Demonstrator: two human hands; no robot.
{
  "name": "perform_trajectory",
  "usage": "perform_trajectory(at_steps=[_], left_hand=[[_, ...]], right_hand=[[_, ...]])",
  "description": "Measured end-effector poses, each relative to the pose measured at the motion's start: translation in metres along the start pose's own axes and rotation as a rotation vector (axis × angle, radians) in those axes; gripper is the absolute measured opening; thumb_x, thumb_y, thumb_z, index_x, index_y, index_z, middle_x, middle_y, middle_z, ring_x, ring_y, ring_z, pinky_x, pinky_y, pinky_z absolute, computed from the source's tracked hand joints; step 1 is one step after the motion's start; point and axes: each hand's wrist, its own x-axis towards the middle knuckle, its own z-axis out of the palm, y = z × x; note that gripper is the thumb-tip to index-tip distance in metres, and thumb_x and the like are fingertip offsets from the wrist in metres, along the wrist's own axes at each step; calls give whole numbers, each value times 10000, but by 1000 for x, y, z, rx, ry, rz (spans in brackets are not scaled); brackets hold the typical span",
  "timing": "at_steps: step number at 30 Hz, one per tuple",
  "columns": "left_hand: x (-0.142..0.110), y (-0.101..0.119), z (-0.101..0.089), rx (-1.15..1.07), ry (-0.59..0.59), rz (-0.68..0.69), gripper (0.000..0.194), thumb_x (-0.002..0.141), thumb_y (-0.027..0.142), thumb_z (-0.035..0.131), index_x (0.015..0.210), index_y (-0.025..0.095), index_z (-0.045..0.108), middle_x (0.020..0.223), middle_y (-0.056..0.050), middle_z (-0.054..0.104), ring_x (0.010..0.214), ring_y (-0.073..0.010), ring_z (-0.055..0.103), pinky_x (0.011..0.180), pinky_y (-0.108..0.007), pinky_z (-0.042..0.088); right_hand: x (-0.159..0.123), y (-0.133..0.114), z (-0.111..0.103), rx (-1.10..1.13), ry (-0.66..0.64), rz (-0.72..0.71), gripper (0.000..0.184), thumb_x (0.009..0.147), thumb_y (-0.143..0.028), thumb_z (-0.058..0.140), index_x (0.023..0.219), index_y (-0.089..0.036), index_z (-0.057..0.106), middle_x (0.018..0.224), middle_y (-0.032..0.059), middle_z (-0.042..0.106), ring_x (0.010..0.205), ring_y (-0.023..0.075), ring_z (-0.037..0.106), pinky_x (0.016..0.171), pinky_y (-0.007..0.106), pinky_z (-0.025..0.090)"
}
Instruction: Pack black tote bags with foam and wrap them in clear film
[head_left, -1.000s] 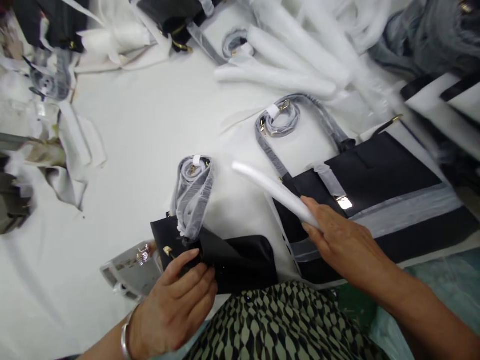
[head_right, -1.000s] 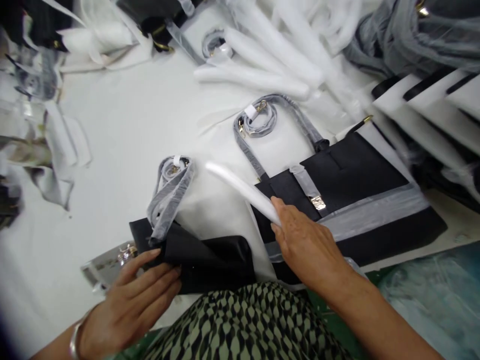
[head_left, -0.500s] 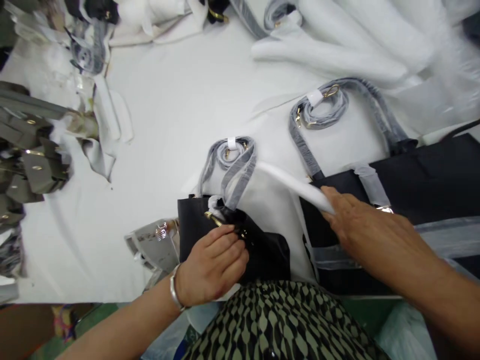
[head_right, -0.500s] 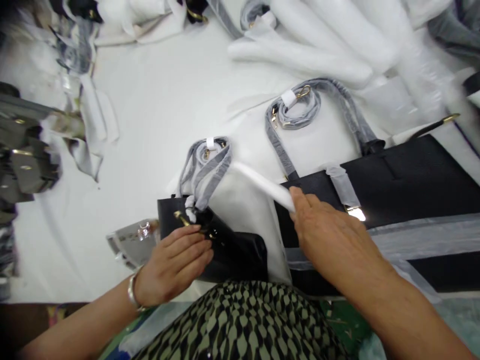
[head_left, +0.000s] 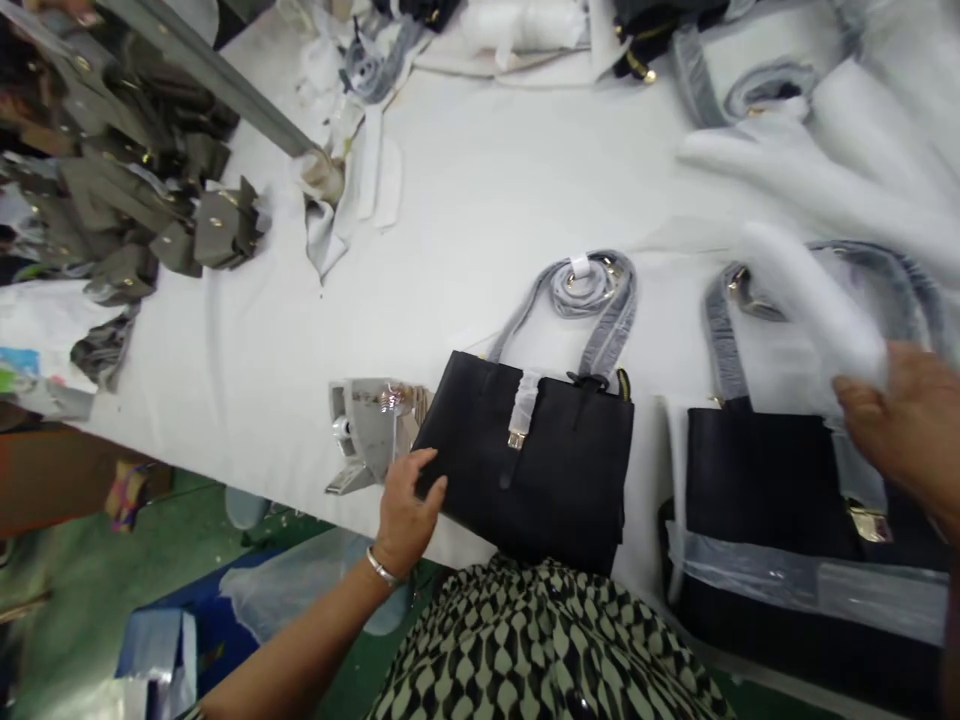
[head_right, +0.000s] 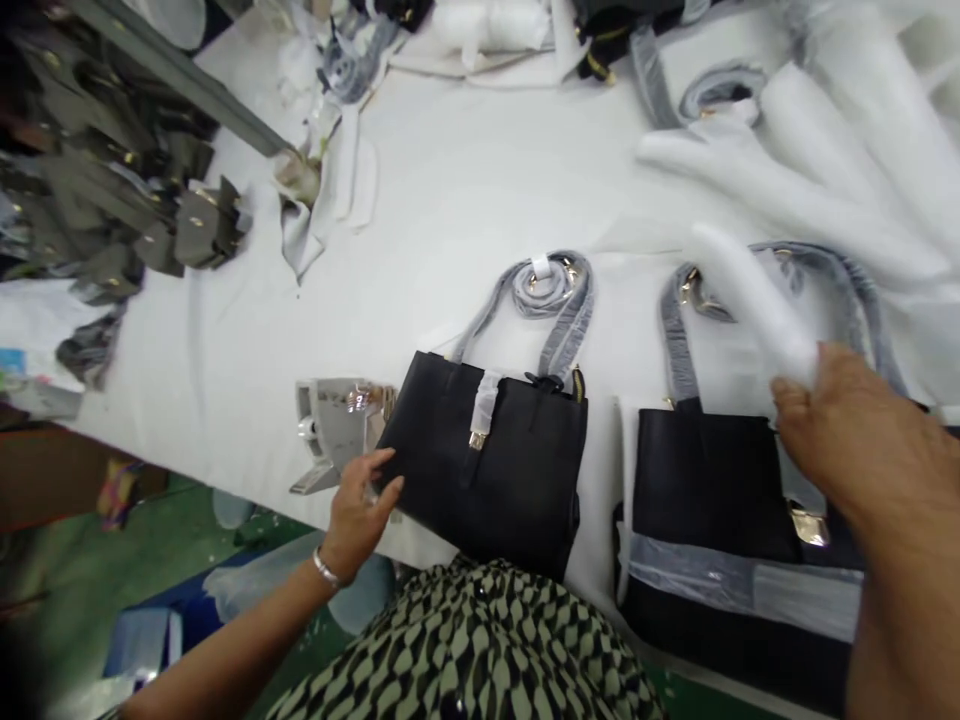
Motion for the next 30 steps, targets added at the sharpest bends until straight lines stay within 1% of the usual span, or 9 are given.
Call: perform_trajectory(at_steps=[3, 7, 10, 14, 17, 22, 24, 27, 30], left_hand=[[-12, -38, -2, -16, 38, -224, 385, 808, 370, 594, 1142, 193, 525, 1046, -92, 575, 923, -244, 578, 779, -450, 540], [-14, -63, 12, -107, 4, -354, 448, 779, 403, 611, 1135, 145, 524, 1058, -118, 585, 984, -267, 581, 872, -480, 502], [-6, -69, 19, -98, -64, -356, 452, 773, 414, 608, 1114, 124, 545, 1049, -124, 611, 1010, -281, 570, 926, -486, 467], [14, -67, 17, -71, -157, -327, 418, 775, 387, 595, 1105, 133, 564, 1064, -113, 627, 1010, -277, 569, 947, -460, 449], [30, -64, 16, -94, -179, -302, 450, 781, 393, 582, 1136, 119, 550, 1087, -122, 618, 1030, -271, 568, 949, -420, 449], [54, -64, 24, -76, -239, -276, 472, 766, 456, 591, 1108, 131, 575, 1105, -131, 611, 1073, -293, 551, 968, -415, 424], [63, -67, 28, -97, -270, -300, 538, 745, 512, 606, 1120, 129, 562, 1116, -141, 611, 1065, -297, 561, 940, -408, 437], [73, -70, 31, -132, -299, -395, 742, 685, 610, 637, 1206, 103, 486, 1146, -173, 597, 1057, -305, 573, 899, -398, 452], [80, -65, 32, -107, -301, -391, 722, 682, 626, 629, 1205, 146, 495, 1146, -150, 591, 1083, -301, 555, 928, -402, 427]], right_hand=[[-8, -22, -5, -58, -109, 58, 640, 875, -603, 253, 1285, -158, 461, 1074, 292, 593, 801, 367, 616, 597, 486, 360], [-32, -40, -23, -31, -65, 24, 665, 866, -606, 243, 1350, -178, 400, 1165, 305, 546, 865, 403, 610, 639, 520, 370], [-52, -46, -40, -11, -71, 8, 659, 855, -605, 277, 1312, -159, 437, 1165, 288, 558, 917, 406, 595, 693, 515, 403], [-90, -59, -50, 174, -114, 42, 615, 798, -630, 320, 1146, -172, 538, 1052, 194, 612, 953, 375, 585, 766, 472, 442], [-127, -72, -41, 411, -191, 138, 580, 748, -664, 397, 1054, -201, 568, 900, 100, 633, 835, 303, 605, 727, 416, 465], [-176, -84, -22, 735, -344, 334, 581, 725, -647, 495, 1096, -203, 546, 708, 16, 599, 628, 217, 581, 568, 330, 473], [-180, -80, -18, 691, -324, 319, 578, 735, -632, 486, 1108, -195, 546, 733, 31, 613, 654, 228, 597, 578, 332, 477], [-174, -73, -12, 503, -259, 147, 559, 755, -585, 434, 1116, -175, 552, 917, 97, 649, 840, 281, 623, 720, 377, 490], [-163, -75, -6, 301, -277, 33, 570, 766, -543, 392, 1167, -163, 531, 1005, 138, 646, 944, 322, 610, 810, 423, 461]])
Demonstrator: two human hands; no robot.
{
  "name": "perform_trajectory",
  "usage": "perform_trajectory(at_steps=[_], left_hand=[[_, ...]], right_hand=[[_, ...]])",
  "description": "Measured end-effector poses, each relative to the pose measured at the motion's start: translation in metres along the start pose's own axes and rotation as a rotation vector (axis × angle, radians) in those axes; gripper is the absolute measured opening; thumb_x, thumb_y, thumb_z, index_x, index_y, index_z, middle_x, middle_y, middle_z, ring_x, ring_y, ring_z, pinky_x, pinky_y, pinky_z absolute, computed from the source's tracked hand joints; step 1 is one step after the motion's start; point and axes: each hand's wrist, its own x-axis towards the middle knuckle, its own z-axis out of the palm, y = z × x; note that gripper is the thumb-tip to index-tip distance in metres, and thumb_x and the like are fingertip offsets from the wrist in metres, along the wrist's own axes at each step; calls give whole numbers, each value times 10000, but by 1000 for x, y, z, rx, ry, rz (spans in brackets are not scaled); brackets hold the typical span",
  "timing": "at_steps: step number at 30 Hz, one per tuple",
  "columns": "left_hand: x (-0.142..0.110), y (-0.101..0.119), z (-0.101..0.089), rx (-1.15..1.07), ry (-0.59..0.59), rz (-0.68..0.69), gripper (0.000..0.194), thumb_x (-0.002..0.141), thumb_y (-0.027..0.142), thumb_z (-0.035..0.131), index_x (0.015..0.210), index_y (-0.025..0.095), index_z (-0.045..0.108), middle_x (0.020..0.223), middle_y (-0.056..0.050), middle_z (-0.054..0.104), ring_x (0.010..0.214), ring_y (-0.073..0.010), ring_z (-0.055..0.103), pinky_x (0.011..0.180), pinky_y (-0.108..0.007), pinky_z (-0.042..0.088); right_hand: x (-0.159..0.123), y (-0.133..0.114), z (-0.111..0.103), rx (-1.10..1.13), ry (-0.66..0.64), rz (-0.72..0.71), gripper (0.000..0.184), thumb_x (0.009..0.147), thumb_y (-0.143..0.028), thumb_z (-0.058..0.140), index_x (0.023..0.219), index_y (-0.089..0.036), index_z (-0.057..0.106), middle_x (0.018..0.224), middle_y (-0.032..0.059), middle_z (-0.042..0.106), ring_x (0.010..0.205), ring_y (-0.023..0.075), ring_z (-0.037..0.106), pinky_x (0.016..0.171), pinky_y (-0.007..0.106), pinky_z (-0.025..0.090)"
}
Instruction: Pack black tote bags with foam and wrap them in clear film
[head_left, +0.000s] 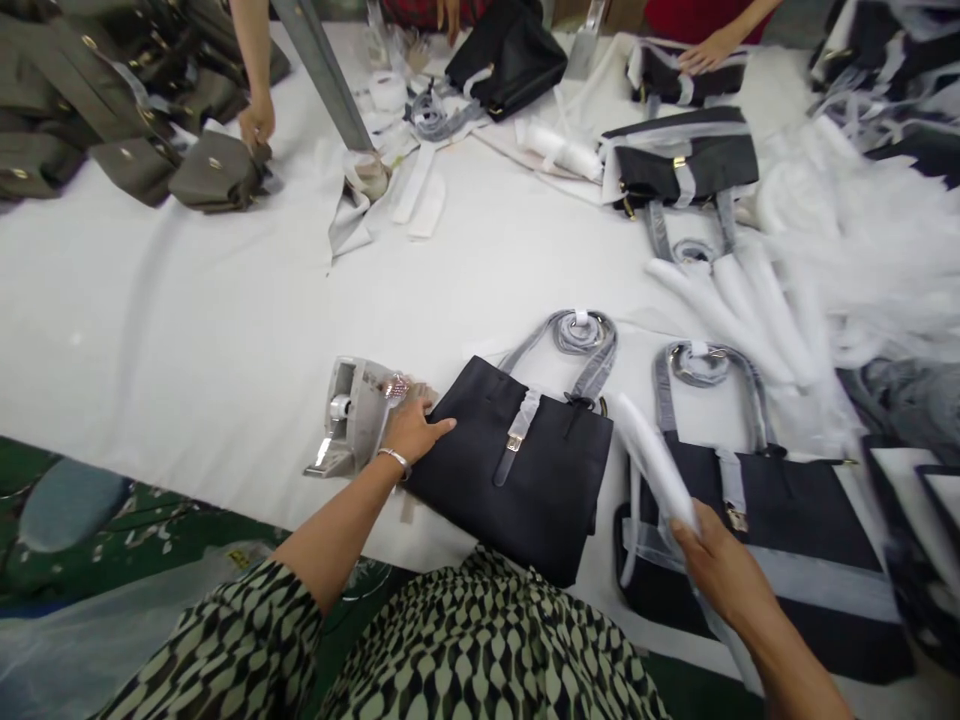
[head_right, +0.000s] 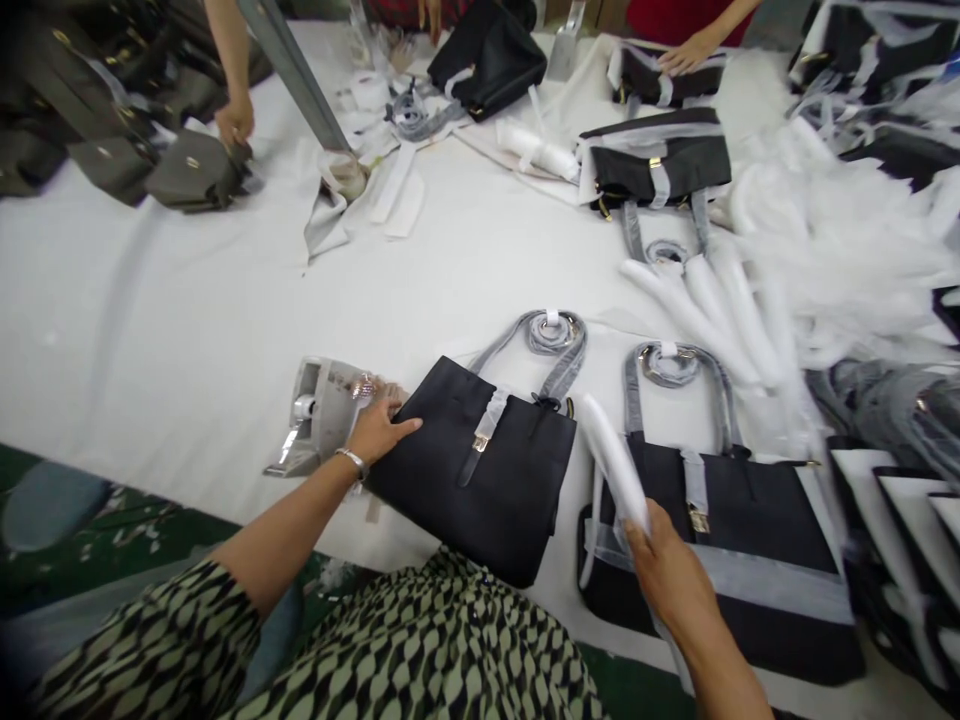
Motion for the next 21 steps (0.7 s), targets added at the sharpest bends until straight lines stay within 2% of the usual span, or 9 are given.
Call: perform_trajectory(at_steps=[2, 4, 7, 10, 12, 14, 17, 18, 21], left_hand=[[0, 8, 0, 78, 29, 74, 651, 701, 614, 612, 1174, 175, 528, 1152, -142, 576, 1117, -314, 524, 960, -426, 399], [-2, 17, -2, 133, 47, 120, 615, 716, 593, 602, 1152, 164, 543, 1147, -151, 569, 1116, -325, 514, 964, -440, 395], [-5, 31, -7, 124, 109, 142, 523, 752, 519, 585, 1112, 140, 559, 1118, -149, 592, 1075, -316, 533, 950, -439, 411], [-13, 48, -12, 28, 294, 241, 386, 791, 409, 556, 1082, 156, 578, 1111, -125, 612, 1092, -300, 523, 988, -450, 390], [-22, 64, -13, -157, 289, 322, 312, 797, 376, 552, 1025, 169, 603, 1062, -103, 638, 1056, -271, 550, 989, -436, 402], [-36, 84, -10, -434, 61, 355, 314, 779, 405, 590, 986, 171, 617, 986, -83, 665, 961, -235, 600, 930, -404, 454], [-60, 119, -2, -830, -446, 297, 469, 691, 461, 706, 1023, 144, 608, 944, -85, 673, 877, -197, 628, 843, -354, 492], [-68, 131, 0, -929, -567, 271, 526, 657, 461, 743, 1045, 135, 600, 959, -92, 669, 882, -188, 624, 841, -339, 486], [-87, 162, 6, -1153, -715, 233, 622, 604, 468, 793, 1085, 136, 581, 1004, -97, 655, 889, -166, 606, 800, -297, 470]], right_hand=[[6, -6, 2, -18, -30, -16, 558, 769, -528, 397, 1174, -166, 525, 995, 136, 648, 941, 320, 610, 817, 428, 455], [7, -16, -1, 91, 10, -8, 511, 766, -522, 432, 1117, -167, 544, 970, 120, 644, 915, 294, 606, 809, 407, 460], [-1, -28, -15, 460, -2, 107, 433, 771, -522, 519, 1042, -185, 545, 885, 68, 626, 703, 199, 580, 633, 325, 478], [-17, -34, -33, 903, -181, 173, 365, 784, -477, 606, 1021, -207, 543, 824, 22, 611, 520, 97, 473, 471, 229, 397], [-27, -37, -40, 1105, -256, 137, 296, 793, -433, 631, 964, -202, 563, 812, 18, 604, 500, 70, 451, 446, 200, 369], [-33, -40, -41, 1228, -314, 88, 246, 808, -413, 624, 906, -192, 579, 802, 25, 596, 493, 64, 450, 424, 191, 348], [-38, -49, -34, 1297, -405, 42, 244, 827, -417, 597, 908, -187, 587, 796, 35, 593, 480, 64, 446, 403, 190, 327], [-39, -53, -31, 1283, -417, 49, 260, 824, -422, 601, 941, -191, 585, 804, 37, 596, 486, 66, 451, 408, 190, 336], [-42, -69, -24, 1130, -440, 79, 375, 804, -432, 634, 1099, -220, 541, 815, 24, 600, 544, 82, 484, 462, 189, 388]])
